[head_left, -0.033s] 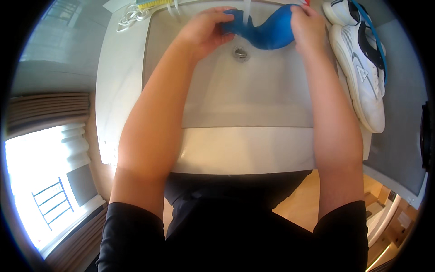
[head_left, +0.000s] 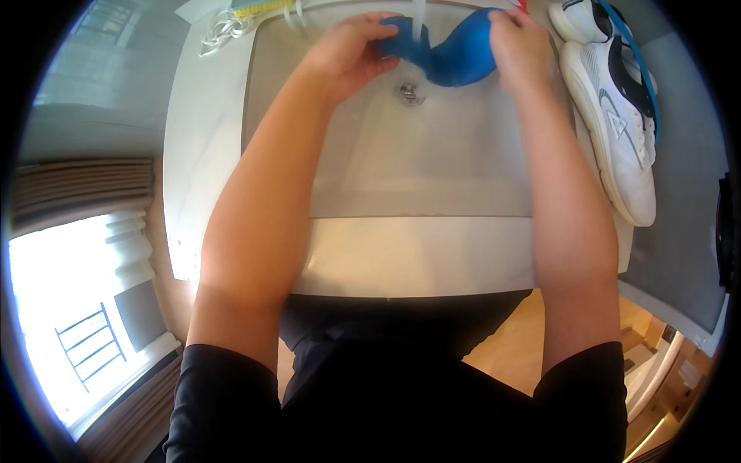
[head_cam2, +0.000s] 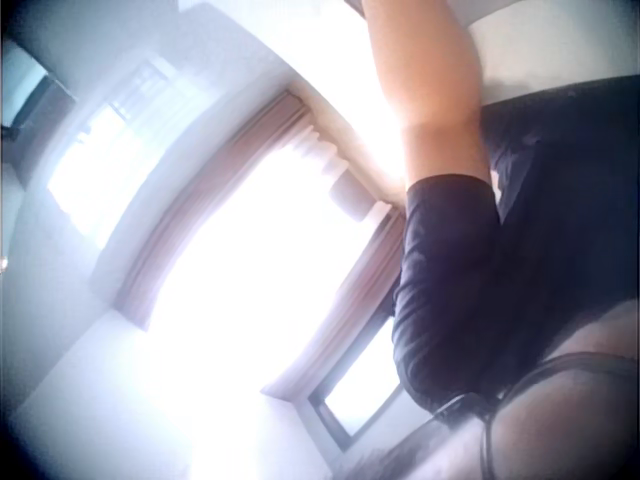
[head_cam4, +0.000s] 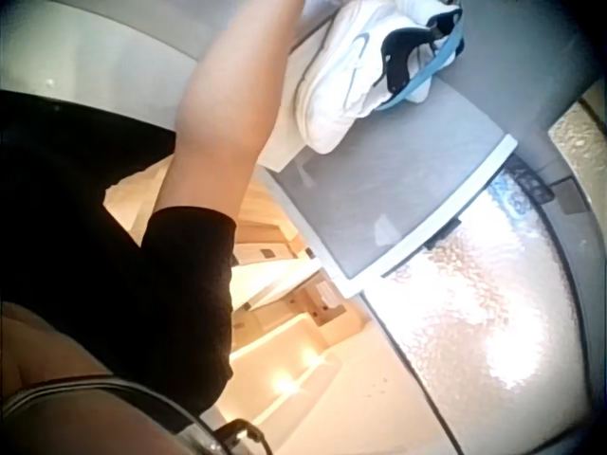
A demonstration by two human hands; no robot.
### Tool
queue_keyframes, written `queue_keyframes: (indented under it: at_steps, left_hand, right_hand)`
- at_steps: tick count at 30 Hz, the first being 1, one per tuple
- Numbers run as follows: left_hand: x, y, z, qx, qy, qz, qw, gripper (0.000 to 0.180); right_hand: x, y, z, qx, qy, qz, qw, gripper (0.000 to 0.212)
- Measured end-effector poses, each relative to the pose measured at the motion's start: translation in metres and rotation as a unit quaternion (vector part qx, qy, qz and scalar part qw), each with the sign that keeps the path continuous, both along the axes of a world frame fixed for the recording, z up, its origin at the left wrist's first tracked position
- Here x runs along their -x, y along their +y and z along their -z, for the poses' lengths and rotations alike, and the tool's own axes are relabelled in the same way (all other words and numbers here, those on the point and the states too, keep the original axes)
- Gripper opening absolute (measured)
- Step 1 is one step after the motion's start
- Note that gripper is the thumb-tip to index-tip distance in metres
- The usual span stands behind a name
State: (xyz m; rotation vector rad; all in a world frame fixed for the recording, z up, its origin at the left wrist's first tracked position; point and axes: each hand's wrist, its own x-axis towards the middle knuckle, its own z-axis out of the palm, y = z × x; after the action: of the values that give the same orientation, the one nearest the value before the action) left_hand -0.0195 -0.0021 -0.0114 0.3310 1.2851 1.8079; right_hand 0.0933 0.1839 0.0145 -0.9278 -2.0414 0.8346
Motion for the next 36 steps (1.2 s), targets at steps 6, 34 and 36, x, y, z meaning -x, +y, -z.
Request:
queue_keyframes:
  at_steps: [6, 34, 36]
  left_hand:
    - [-0.012, 0.009, -0.002, 0.042, 0.057, -0.087, 0.994, 0.028]
    - [-0.021, 0.009, -0.009, 0.034, 0.207, -0.073, 0.975, 0.024]
    - [-0.019, 0.010, -0.007, 0.054, 0.250, -0.083, 0.963, 0.022]
  right_hand:
    - [-0.002, 0.028, 0.022, 0.100, -0.163, -0.169, 0.967, 0.025]
    - [-0.005, -0.023, 0.003, 0.223, -0.174, -0.399, 0.872, 0.053]
    - [-0.011, -0.030, -0.008, 0.240, -0.164, -0.359, 0.887, 0.054]
